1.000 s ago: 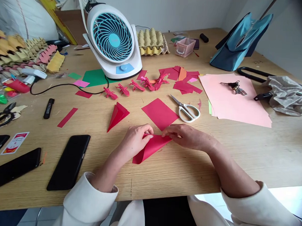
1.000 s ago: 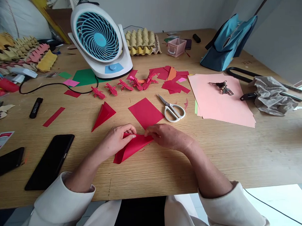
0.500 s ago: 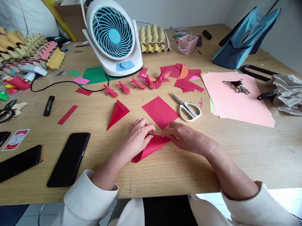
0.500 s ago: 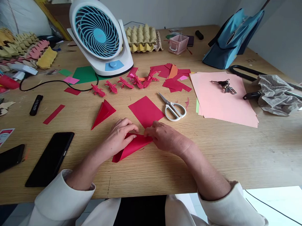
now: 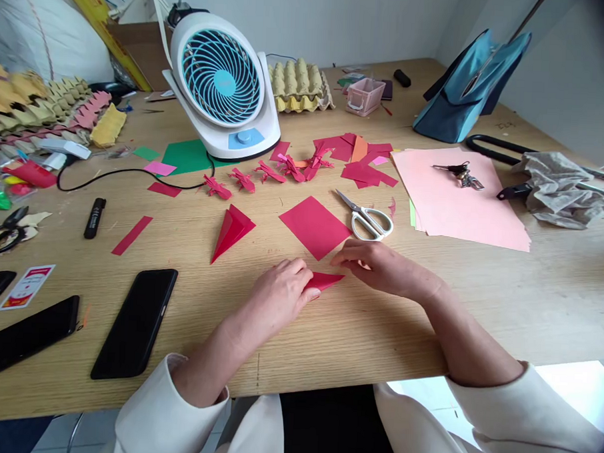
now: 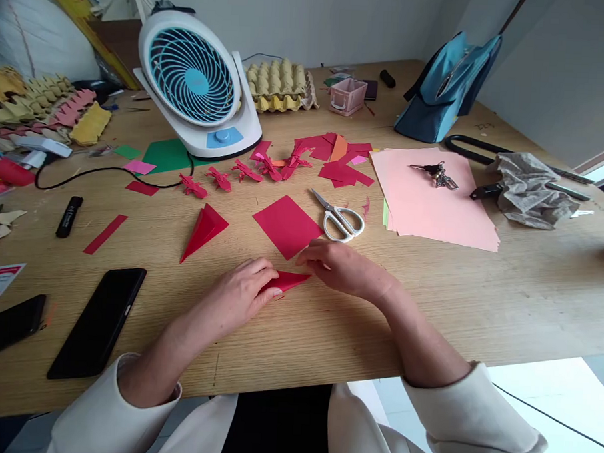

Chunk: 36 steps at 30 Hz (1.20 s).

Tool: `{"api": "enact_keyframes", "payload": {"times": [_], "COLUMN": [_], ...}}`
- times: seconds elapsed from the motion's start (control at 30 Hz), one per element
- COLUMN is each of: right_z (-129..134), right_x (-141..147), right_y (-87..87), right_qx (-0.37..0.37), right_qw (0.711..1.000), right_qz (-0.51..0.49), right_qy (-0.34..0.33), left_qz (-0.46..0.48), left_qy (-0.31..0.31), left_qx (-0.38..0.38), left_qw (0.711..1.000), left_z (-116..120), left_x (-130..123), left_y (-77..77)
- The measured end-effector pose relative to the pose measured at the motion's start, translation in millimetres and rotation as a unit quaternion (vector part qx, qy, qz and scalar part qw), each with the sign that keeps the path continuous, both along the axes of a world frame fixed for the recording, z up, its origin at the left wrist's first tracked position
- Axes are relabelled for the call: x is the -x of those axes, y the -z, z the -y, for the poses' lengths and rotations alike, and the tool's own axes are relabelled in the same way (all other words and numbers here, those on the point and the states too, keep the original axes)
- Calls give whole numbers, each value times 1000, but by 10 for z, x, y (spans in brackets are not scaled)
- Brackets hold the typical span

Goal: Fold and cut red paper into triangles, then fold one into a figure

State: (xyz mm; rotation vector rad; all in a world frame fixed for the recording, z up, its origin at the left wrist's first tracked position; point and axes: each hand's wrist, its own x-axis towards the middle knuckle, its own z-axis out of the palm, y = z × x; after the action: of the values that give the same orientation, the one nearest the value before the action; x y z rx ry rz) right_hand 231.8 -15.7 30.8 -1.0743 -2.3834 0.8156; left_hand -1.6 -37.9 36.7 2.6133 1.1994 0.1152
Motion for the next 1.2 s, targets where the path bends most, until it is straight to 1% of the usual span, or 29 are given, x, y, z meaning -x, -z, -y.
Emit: {"api": "enact_keyframes", "payload": {"times": [0.1,0.17,0.27,0.33,0.43,0.53,0.77,1.07,1.2], "right_z": [169,311,482,539,555,548,566,556,560], "right_x": [-145,-191,-191,-172,-144,-126,-64,-4,4], "right_y": [39,109,233,292,324,315,280,237,230], "right_qx": [-38,-61,-108,-140,-170,-184,-182,-181,-188], "right_qw": [998,997,994,987,977,971,974,977,974], "right_qz": [-33,-25,28,78,130,150,135,110,123], "right_qy": [33,30,13,14,12,14,-8,-33,-39], "left_qz": [-32,-49,-76,-89,-104,-118,-123,-115,-112], "left_qy": [-3,-6,-15,-24,-30,-29,-31,-47,-51], "left_qx": [-40,-58,-72,-84,-100,-106,-117,-108,-106], "left_qw": [999,997,994,992,989,987,985,986,987], "left_z": [116,179,256,297,339,364,385,401,410], "left_x": [-19,-30,-55,-74,-98,-113,-123,-117,-116], "left_y": [53,91,124,137,156,177,219,250,264]}}
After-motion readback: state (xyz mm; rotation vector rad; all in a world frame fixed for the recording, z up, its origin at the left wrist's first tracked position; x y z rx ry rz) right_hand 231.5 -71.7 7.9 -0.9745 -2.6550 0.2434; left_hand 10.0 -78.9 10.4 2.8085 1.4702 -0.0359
